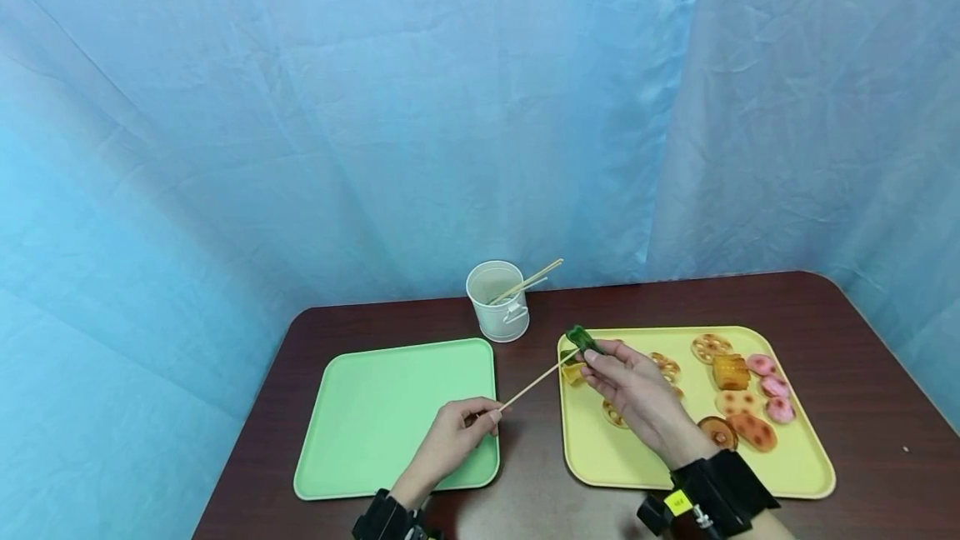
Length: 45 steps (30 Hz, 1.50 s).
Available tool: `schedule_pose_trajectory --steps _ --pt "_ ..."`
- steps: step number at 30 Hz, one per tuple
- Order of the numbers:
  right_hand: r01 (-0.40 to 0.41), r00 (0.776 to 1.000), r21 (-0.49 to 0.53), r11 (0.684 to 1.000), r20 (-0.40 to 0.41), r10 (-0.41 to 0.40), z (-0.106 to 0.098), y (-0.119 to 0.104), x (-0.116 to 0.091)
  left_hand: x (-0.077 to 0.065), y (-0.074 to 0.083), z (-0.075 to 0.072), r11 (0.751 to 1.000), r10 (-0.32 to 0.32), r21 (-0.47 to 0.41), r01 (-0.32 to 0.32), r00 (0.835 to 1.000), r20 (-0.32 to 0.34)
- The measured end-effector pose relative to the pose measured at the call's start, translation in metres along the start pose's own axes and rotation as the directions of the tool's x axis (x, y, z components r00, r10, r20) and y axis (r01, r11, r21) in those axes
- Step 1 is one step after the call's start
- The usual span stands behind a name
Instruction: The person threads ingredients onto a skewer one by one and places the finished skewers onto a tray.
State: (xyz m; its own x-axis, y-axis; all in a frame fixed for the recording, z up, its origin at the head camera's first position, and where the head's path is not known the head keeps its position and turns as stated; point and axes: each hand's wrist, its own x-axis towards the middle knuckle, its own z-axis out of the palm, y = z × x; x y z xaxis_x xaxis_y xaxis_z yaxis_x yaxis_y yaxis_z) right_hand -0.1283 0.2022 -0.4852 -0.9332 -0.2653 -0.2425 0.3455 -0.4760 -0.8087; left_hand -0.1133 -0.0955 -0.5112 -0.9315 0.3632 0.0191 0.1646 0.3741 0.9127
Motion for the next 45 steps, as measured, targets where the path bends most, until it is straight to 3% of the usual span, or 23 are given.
schedule_pose_trajectory --steps 7,20,23,31,38,45 --pt "0.048 0.995 -0.163 0.985 -0.074 -0.061 0.007 0.002 0.000 -0.001 0.000 0.004 1.000 -0.014 -0.021 0.014 1.000 -0.006" --pt "0.035 0.987 -0.229 0.973 -0.143 -0.069 0.018 0.008 0.000 -0.007 0.003 0.012 0.997 -0.035 -0.072 0.032 0.999 -0.040" --pt "0.028 0.986 -0.297 0.954 -0.150 -0.076 0.020 0.010 0.000 -0.008 0.005 0.015 0.995 -0.041 -0.095 0.037 0.998 -0.044" --pt "0.073 0.976 -0.506 0.859 -0.141 -0.166 0.019 0.015 0.000 -0.004 0.007 0.026 0.983 -0.062 -0.174 0.048 0.995 -0.078" --pt "0.097 0.958 -0.580 0.809 -0.165 -0.233 0.017 0.016 0.000 -0.001 0.009 0.032 0.973 -0.122 -0.208 0.105 0.990 -0.070" --pt "0.162 0.932 -0.597 0.786 -0.168 -0.320 0.023 0.023 -0.001 0.003 0.016 0.036 0.976 -0.097 -0.204 0.070 0.988 -0.124"
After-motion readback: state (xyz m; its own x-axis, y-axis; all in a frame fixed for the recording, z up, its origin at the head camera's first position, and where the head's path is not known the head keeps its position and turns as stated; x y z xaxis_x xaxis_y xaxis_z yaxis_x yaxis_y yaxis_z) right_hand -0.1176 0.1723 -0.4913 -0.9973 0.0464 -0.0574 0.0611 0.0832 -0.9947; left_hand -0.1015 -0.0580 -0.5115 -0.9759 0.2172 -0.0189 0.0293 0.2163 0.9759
